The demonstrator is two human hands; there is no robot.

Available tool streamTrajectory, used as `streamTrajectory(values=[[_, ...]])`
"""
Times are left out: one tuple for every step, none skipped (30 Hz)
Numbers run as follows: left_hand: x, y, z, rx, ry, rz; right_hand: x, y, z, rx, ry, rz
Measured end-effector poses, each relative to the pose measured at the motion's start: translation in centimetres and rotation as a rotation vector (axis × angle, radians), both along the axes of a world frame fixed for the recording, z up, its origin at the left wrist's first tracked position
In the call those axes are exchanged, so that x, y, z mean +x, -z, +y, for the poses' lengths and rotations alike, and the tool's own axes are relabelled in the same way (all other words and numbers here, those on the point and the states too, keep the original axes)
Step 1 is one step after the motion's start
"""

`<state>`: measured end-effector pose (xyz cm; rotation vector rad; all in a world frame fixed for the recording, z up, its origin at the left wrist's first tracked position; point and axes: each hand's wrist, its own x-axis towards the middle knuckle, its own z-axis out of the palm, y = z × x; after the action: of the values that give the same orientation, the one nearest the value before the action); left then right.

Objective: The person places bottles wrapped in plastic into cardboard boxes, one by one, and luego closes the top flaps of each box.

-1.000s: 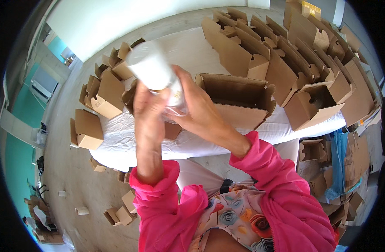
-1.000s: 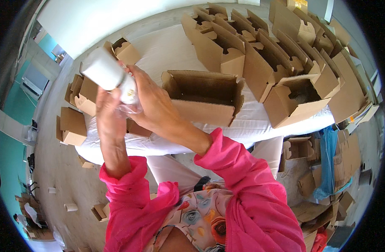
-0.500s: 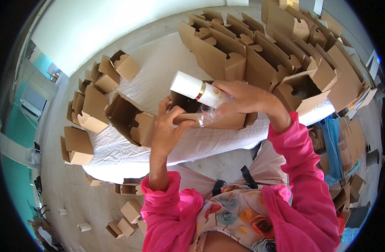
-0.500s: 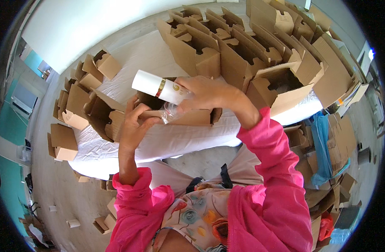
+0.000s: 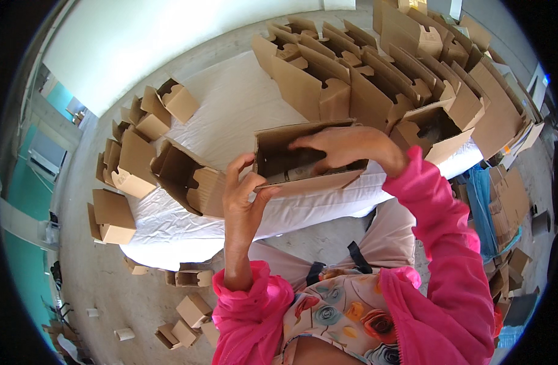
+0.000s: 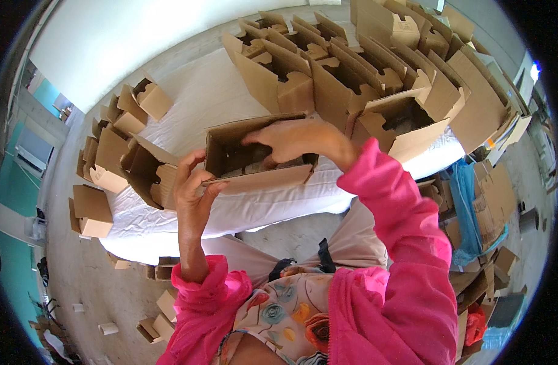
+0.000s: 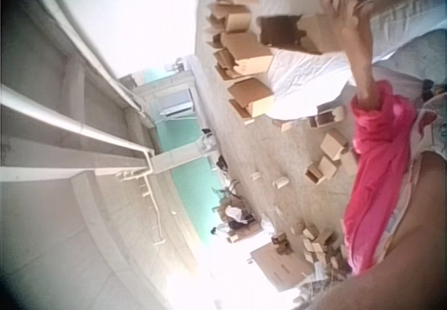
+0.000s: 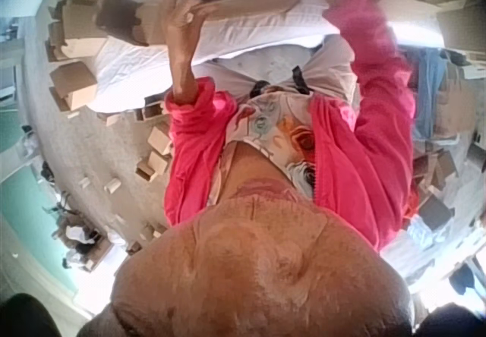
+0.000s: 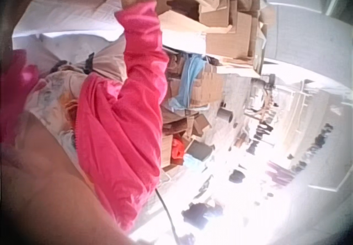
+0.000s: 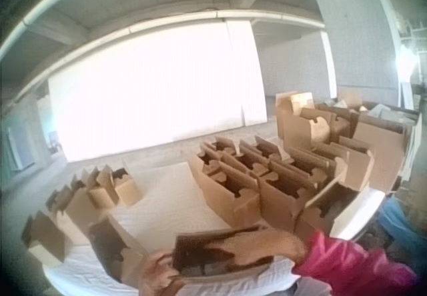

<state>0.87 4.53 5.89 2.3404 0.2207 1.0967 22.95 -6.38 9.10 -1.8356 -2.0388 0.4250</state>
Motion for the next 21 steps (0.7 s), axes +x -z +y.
streamTrajectory(values=[[-0.2,0.5,0.4,-0.032,-0.007,-0.011,0.3,0.2,-0.7,0.217,-0.042,0.092],[-0.1,1.6,0.9,-0.073,-0.007,-0.021,0.1,-0.2,-1.9,0.290,0.054,0.217],[-0.6,1.9,1.1,-0.107,-0.025,-0.030,-1.2,-1.9,-3.4,0.367,0.133,0.345],[-0.7,2.1,0.8,-0.151,-0.025,-0.050,-2.0,-2.5,-4.9,0.442,0.228,0.469],[-0.7,2.1,0.4,-0.191,-0.023,-0.069,-2.3,-1.6,-6.2,0.554,0.353,0.499],[-0.7,2.2,0.0,-0.232,-0.028,-0.089,-2.5,-0.3,-7.4,0.664,0.472,0.529],[-0.7,2.6,0.0,-0.215,-0.026,-0.128,-2.8,1.0,-8.1,0.772,0.592,0.557],[-0.4,3.0,-0.1,-0.199,-0.015,-0.166,-3.3,2.0,-8.8,0.783,0.570,0.572],[-0.2,3.5,0.0,-0.182,-0.009,-0.201,-3.7,3.2,-9.2,0.793,0.545,0.593],[-0.1,3.8,0.0,-0.200,-0.012,-0.202,-3.8,4.0,-9.2,0.801,0.519,0.613],[-0.1,4.1,-0.1,-0.218,-0.014,-0.199,-3.8,4.5,-9.0,0.796,0.491,0.543],[-0.1,4.3,-0.2,-0.237,-0.017,-0.197,-3.9,4.8,-8.7,0.788,0.462,0.474],[0.0,4.8,-0.1,-0.270,-0.019,-0.190,-3.9,5.2,-8.3,0.780,0.433,0.404],[0.2,5.1,0.0,-0.298,-0.022,-0.185,-3.6,5.3,-7.6,0.811,0.401,0.322],[0.2,5.2,0.0,-0.327,-0.025,-0.180,-3.4,5.6,-7.1,0.800,0.422,0.301],[0.2,5.2,0.0,-0.383,-0.030,-0.179,-3.3,6.0,-6.7,0.788,0.442,0.280],[0.3,4.9,0.0,-0.441,-0.033,-0.179,-3.1,6.3,-6.3,0.775,0.464,0.257],[0.5,4.7,0.0,-0.498,-0.036,-0.178,-2.8,6.5,-5.8,0.797,0.495,0.341],[0.7,4.5,0.2,-0.461,-0.074,-0.156,-2.6,6.6,-5.3,0.819,0.526,0.425],[1.0,4.3,0.4,-0.424,-0.113,-0.135,-2.4,6.5,-4.9,0.838,0.554,0.509],[1.2,4.1,0.6,-0.387,-0.152,-0.115,-2.2,6.2,-4.7,0.781,0.593,0.563]])
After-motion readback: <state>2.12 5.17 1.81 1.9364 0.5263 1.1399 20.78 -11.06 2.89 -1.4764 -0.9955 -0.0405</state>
